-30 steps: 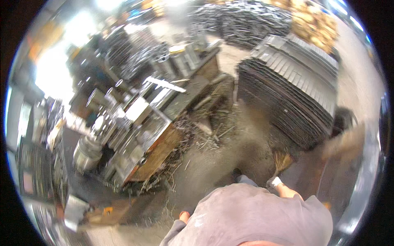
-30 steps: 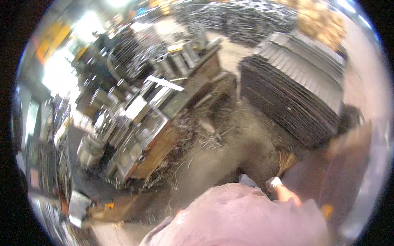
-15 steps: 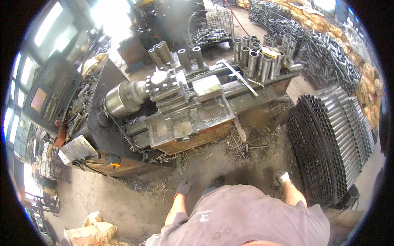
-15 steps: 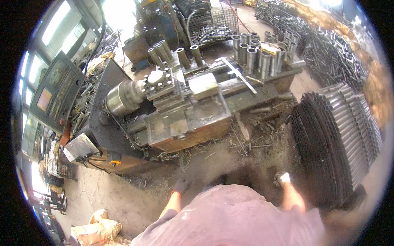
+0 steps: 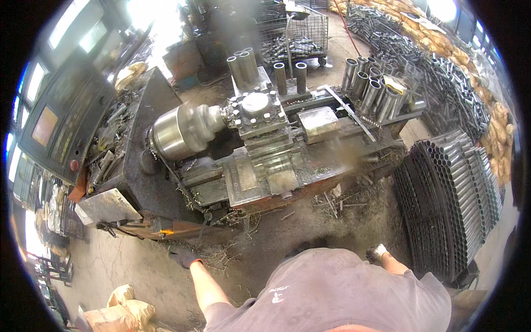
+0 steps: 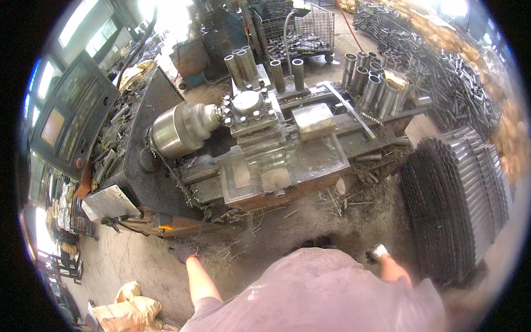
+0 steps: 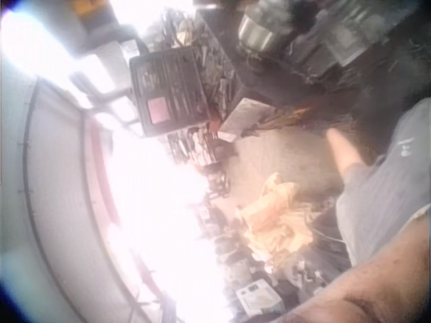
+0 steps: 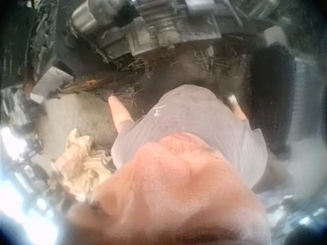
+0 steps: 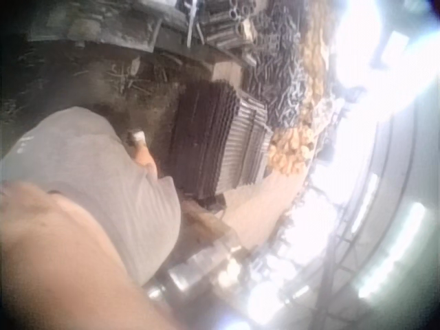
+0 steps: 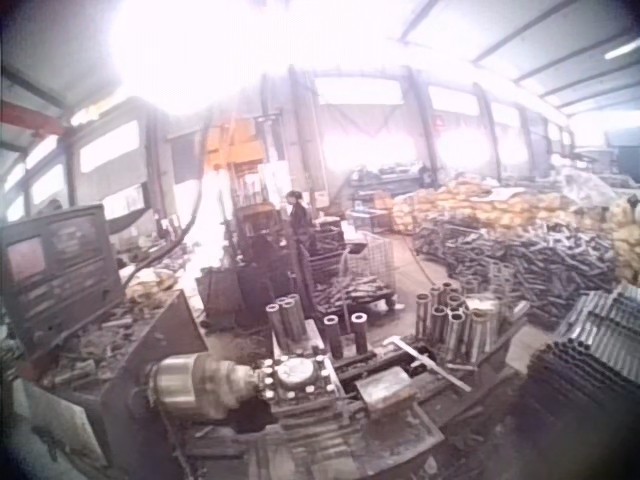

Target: The person repeatedly loads hollow metal tubes into a lathe chuck, secures them, and removes them after machining. The person places the processed tubes into a white bucket and continues the cycle with additional tubes from a nearby stack.

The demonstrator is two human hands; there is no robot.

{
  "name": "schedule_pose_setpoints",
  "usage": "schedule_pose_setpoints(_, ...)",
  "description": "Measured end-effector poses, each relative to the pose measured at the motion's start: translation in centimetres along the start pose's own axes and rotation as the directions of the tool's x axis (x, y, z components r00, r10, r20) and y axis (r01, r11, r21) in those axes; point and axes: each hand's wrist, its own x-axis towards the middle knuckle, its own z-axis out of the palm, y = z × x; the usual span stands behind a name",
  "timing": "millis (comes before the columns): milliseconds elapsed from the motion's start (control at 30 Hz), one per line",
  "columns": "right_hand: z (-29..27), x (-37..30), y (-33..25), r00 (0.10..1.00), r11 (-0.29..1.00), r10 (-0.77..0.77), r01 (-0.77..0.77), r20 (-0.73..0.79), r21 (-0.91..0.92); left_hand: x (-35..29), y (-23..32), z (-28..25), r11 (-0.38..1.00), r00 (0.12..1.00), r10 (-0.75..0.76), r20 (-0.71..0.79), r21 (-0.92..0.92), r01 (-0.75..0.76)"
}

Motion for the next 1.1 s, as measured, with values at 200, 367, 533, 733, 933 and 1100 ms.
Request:
schedule_pose_setpoints(200,-3.9,1.5,-4.7,0.981,0.975,0.194,-0.194,0.011,0.103,3.5,1.8,-4.1,0.954,0.971,0.213,-0.106,0.239,-0.183)
schedule_pose_setpoints(367,-5.2,-0.5,-6.1,0.967,0.957,-0.160,0.103,-0.200,-0.270,5.5,2.7,-6.1,0.990,0.990,0.139,0.001,0.033,-0.138)
schedule_pose_setpoints(533,1.4,-0.8,4.8,0.857,0.806,-0.388,0.138,-0.339,-0.576,1.5,13.0,-1.6,0.880,0.861,0.472,-0.190,0.043,-0.473)
schedule_pose_setpoints(733,8.3,-2.0,18.3,0.832,0.873,-0.190,-0.100,-0.521,-0.478,-19.9,30.0,8.9,0.297,0.232,0.945,0.229,-0.309,-0.903)
schedule_pose_setpoints(933,-4.9,-14.1,15.6,0.941,0.730,0.031,-0.252,-0.338,-0.636,-40.6,35.5,12.1,0.147,-0.395,0.619,0.679,-0.594,-0.791)
schedule_pose_setpoints(1100,-17.3,-28.2,23.2,0.779,0.109,0.618,-0.219,-0.107,-0.970,-54.5,38.0,12.3,0.120,-0.565,0.375,0.734,-0.643,-0.756)
